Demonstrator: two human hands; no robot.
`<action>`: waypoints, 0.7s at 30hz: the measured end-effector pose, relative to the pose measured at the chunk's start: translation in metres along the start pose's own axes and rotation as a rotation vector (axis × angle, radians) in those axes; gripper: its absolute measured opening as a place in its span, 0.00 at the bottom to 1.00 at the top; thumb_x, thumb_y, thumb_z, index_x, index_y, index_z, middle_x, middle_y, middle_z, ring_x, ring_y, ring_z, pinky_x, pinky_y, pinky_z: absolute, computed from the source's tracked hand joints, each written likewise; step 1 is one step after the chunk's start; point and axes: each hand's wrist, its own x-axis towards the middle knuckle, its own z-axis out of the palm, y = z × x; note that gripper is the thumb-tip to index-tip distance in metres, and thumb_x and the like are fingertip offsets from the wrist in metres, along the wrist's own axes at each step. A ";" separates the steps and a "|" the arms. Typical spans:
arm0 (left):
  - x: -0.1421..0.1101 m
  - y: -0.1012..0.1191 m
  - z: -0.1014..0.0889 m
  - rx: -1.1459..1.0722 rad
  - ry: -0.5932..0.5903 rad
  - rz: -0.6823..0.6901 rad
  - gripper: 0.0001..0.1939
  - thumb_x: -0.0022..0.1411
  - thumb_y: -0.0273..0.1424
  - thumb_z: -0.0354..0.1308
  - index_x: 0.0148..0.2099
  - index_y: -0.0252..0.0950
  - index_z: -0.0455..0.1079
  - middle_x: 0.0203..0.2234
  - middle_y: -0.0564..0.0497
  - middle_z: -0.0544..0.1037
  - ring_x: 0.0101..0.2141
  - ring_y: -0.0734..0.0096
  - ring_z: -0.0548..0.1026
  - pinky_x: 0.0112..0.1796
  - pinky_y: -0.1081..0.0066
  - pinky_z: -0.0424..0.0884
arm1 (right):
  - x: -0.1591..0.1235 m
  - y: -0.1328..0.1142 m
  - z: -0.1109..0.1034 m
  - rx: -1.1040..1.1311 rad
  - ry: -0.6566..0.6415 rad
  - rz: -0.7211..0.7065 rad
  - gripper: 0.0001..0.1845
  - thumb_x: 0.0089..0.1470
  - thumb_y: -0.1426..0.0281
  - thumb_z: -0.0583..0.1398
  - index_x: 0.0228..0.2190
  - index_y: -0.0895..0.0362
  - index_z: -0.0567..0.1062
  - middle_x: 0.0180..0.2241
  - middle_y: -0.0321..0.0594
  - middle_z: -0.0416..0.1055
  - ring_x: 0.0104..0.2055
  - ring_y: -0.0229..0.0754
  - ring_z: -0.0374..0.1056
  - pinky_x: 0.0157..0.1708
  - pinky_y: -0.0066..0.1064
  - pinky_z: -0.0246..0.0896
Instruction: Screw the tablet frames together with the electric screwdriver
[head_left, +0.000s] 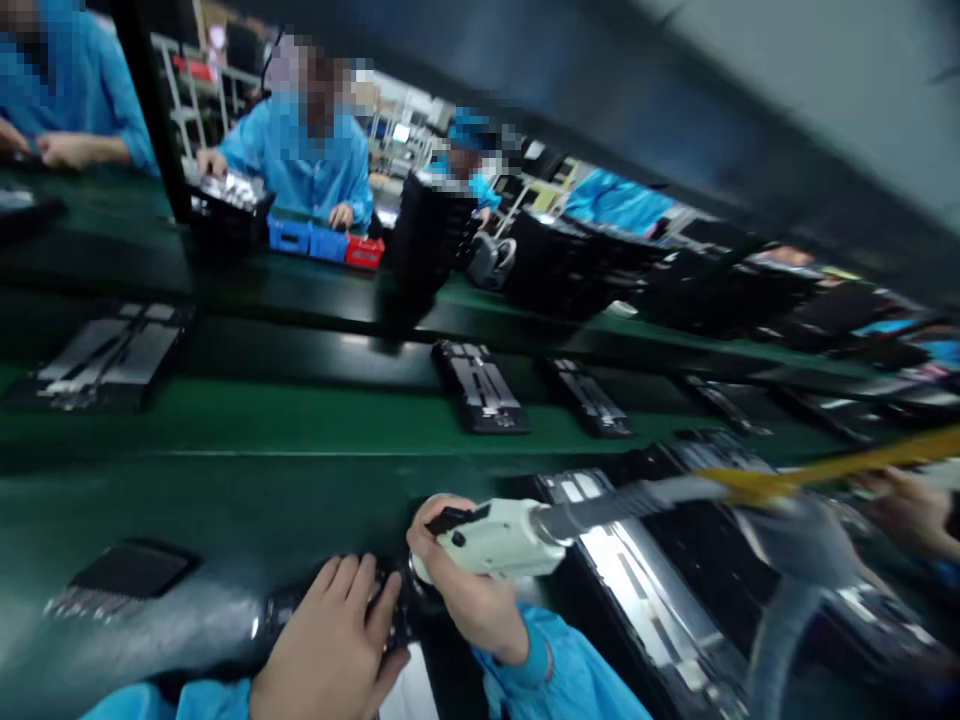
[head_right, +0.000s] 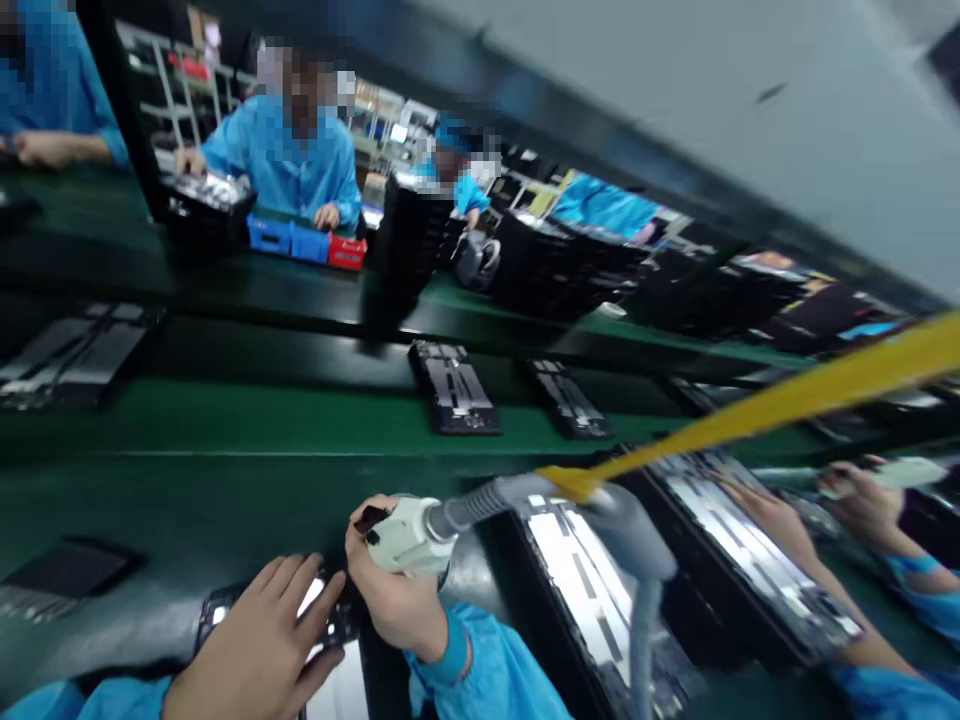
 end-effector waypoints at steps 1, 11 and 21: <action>-0.001 -0.004 0.003 0.030 0.017 0.019 0.24 0.66 0.46 0.59 0.56 0.34 0.73 0.46 0.38 0.80 0.43 0.50 0.79 0.43 0.56 0.74 | 0.002 0.000 0.000 0.032 0.018 0.002 0.08 0.56 0.65 0.64 0.36 0.54 0.71 0.29 0.36 0.71 0.30 0.39 0.69 0.30 0.33 0.68; -0.007 -0.017 0.024 0.083 0.137 0.124 0.29 0.60 0.51 0.65 0.55 0.36 0.71 0.44 0.40 0.81 0.41 0.52 0.78 0.41 0.57 0.75 | 0.026 -0.007 -0.051 0.260 0.169 -0.046 0.23 0.50 0.64 0.71 0.46 0.51 0.71 0.29 0.34 0.72 0.32 0.40 0.70 0.35 0.36 0.70; 0.001 -0.038 0.004 0.016 0.102 0.183 0.26 0.62 0.47 0.64 0.57 0.38 0.71 0.45 0.44 0.81 0.41 0.57 0.79 0.40 0.62 0.77 | 0.055 0.003 -0.072 0.288 0.366 -0.028 0.32 0.42 0.59 0.74 0.47 0.53 0.71 0.30 0.35 0.73 0.32 0.42 0.69 0.33 0.37 0.69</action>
